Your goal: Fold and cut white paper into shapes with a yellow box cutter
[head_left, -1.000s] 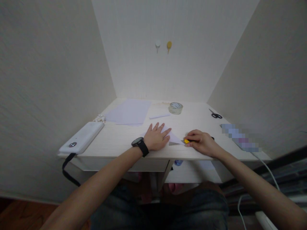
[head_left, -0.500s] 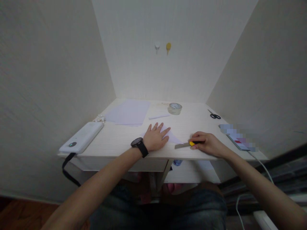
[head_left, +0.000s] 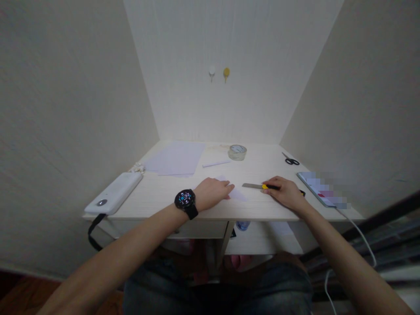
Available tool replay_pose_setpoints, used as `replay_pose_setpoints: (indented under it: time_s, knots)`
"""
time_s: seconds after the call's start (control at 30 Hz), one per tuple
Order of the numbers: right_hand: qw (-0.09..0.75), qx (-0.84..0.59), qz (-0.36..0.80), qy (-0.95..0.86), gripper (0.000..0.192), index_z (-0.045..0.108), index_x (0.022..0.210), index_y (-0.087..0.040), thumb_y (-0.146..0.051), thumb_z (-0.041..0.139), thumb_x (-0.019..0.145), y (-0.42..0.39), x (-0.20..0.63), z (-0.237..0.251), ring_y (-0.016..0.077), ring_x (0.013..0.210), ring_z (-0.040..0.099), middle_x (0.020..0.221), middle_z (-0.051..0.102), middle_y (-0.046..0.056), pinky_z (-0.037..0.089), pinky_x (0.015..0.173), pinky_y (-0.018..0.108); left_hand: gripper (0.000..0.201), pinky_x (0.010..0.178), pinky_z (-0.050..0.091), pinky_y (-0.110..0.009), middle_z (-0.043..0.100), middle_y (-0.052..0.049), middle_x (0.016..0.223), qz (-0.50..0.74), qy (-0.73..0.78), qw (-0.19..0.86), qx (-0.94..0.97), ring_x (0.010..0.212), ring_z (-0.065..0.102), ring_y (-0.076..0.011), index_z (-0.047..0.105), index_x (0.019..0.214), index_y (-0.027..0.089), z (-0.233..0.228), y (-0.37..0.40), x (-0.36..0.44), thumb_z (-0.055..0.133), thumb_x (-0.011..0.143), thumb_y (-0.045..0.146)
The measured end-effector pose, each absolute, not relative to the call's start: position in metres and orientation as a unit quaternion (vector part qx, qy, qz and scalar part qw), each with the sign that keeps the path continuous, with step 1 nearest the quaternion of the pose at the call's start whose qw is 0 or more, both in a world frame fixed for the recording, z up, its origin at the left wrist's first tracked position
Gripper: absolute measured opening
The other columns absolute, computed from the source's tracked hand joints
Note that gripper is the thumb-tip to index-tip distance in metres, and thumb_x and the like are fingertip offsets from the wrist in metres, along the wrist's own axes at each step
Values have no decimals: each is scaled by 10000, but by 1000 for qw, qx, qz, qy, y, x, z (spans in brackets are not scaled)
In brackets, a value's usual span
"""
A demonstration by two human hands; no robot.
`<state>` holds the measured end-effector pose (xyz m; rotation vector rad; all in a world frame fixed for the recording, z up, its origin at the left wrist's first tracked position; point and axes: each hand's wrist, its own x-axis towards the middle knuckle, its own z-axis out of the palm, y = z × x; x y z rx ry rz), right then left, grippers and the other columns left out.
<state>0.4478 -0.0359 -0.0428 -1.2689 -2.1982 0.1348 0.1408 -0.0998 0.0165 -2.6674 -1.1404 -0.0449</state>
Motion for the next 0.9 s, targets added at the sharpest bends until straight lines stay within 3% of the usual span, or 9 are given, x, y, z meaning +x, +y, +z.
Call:
replay_pose_setpoints:
  time_s: [0.07,0.2,0.37,0.5,0.6,0.73,0.9]
  knots:
    - [299,-481,35,-824,230,774,965,-228,-370,666,820,-37,447,-43,222,891,677,990,730,54,517,812,339,173,703,525,-342,712,-107,1041,0,-371,139,-918,891,700,-248,622,1058,146,18,-101,143,493,959,206]
    - [300,-478,18,-825,218,772,945,-231,-373,655,827,-39,446,-43,224,899,679,985,734,52,518,810,340,173,647,524,-355,723,-112,866,24,-350,172,-921,793,704,-257,645,933,114,16,-106,146,491,891,49]
    - [302,-474,1,-827,214,773,921,-232,-381,648,831,-39,445,-42,220,881,686,968,741,52,522,799,331,185,675,526,-358,728,-130,829,-68,-416,148,-894,781,701,-251,683,843,120,24,-109,146,507,879,74]
    - [298,-470,-20,-831,218,777,900,-231,-396,652,833,-37,446,-43,229,878,682,952,745,56,523,782,336,168,724,544,-319,740,-65,854,-364,-513,-65,-775,796,695,-201,713,874,177,41,-102,142,578,899,272]
    - [290,-473,-53,-830,230,783,887,-223,-415,671,827,-36,447,-44,248,884,664,927,747,60,512,797,359,120,577,539,-255,707,-39,806,-524,-537,-279,-599,679,660,-154,655,885,172,48,-93,138,654,845,286]
    - [274,-480,-87,-829,257,788,911,-221,-432,662,837,-37,447,-45,263,872,651,912,745,66,498,814,389,114,525,532,-243,596,6,700,-583,-546,-398,-450,576,580,-106,520,835,175,36,-82,137,630,859,192]
    - [276,-506,-61,-815,280,781,934,-230,-453,633,853,-41,446,-44,236,884,665,955,732,58,508,772,346,220,672,566,-316,543,12,747,-560,-564,-433,-426,675,600,-114,393,815,197,1,-76,130,605,854,154]
